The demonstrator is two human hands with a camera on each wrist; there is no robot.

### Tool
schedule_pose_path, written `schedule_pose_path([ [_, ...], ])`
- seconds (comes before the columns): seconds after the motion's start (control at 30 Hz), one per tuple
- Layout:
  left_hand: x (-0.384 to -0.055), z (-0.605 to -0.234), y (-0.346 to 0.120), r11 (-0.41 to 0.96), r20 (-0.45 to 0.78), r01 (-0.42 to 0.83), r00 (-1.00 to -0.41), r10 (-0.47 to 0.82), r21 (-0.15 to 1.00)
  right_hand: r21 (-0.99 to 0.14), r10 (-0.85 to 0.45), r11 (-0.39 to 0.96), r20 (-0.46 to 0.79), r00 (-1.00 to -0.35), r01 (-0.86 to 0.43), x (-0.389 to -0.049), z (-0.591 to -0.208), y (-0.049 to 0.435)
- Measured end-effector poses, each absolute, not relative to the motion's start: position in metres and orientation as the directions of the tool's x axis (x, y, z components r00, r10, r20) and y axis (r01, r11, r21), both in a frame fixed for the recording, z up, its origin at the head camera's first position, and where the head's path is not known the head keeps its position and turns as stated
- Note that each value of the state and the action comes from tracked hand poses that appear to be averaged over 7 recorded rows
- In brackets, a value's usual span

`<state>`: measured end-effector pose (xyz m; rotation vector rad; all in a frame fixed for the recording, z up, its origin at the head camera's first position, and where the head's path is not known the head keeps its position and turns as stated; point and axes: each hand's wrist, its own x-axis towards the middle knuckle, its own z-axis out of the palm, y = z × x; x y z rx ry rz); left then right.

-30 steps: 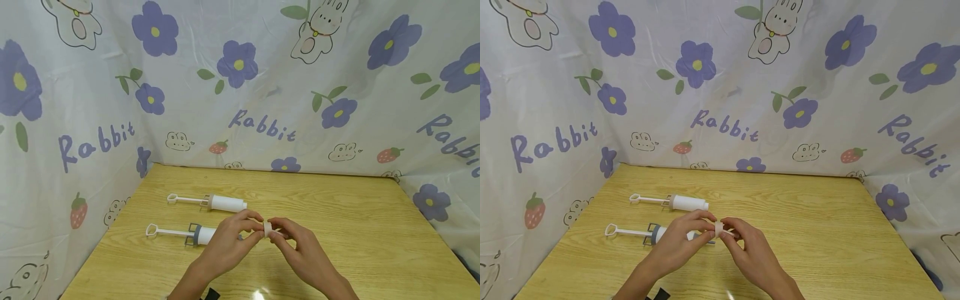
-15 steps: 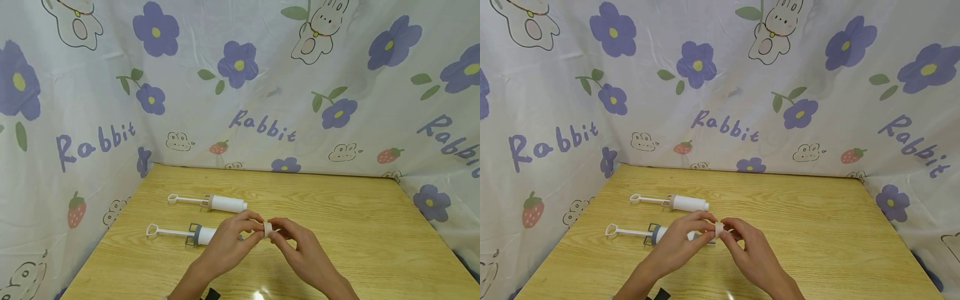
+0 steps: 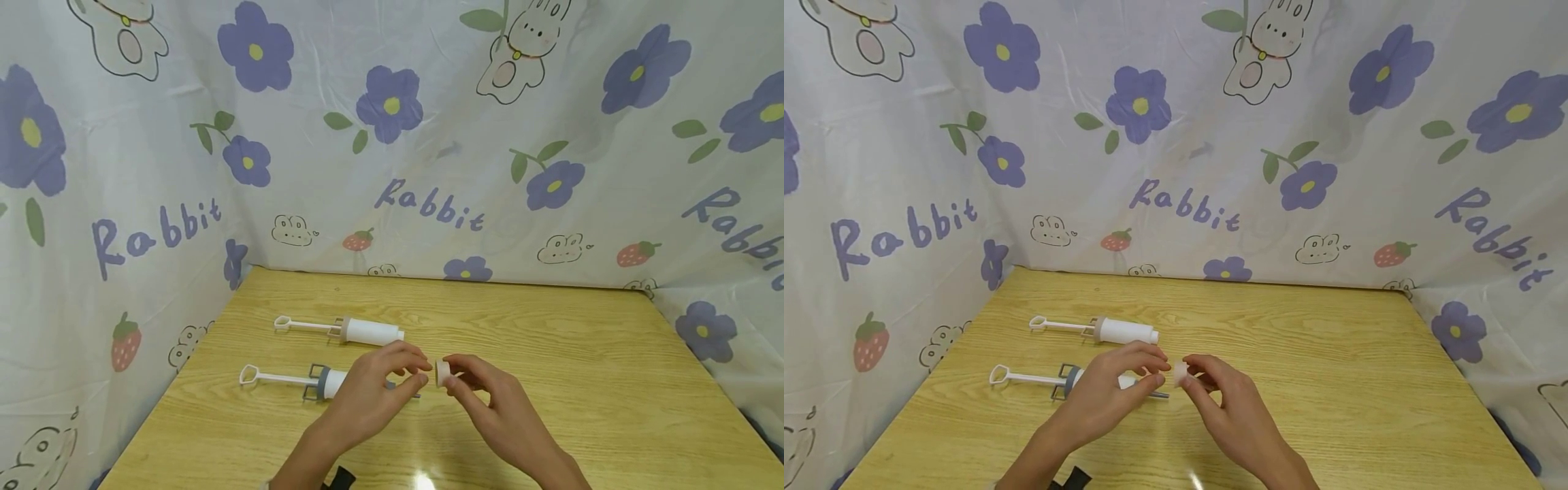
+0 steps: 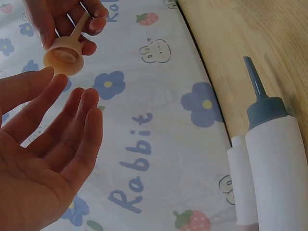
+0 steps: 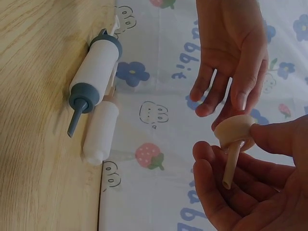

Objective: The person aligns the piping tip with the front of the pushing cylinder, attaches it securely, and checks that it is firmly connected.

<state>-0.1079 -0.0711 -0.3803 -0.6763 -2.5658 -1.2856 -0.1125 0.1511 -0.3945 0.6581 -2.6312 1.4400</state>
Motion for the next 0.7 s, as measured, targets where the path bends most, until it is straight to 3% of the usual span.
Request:
schedule_pose_path([
  [0.7,-0.116,-0.386,-0.090,0.621,0.345,0.424,-0.904,0.250,0.660,-0.807,-0.300,0.463,0.247,-0.921,-0.367,-0.111,-0.394,0.163],
])
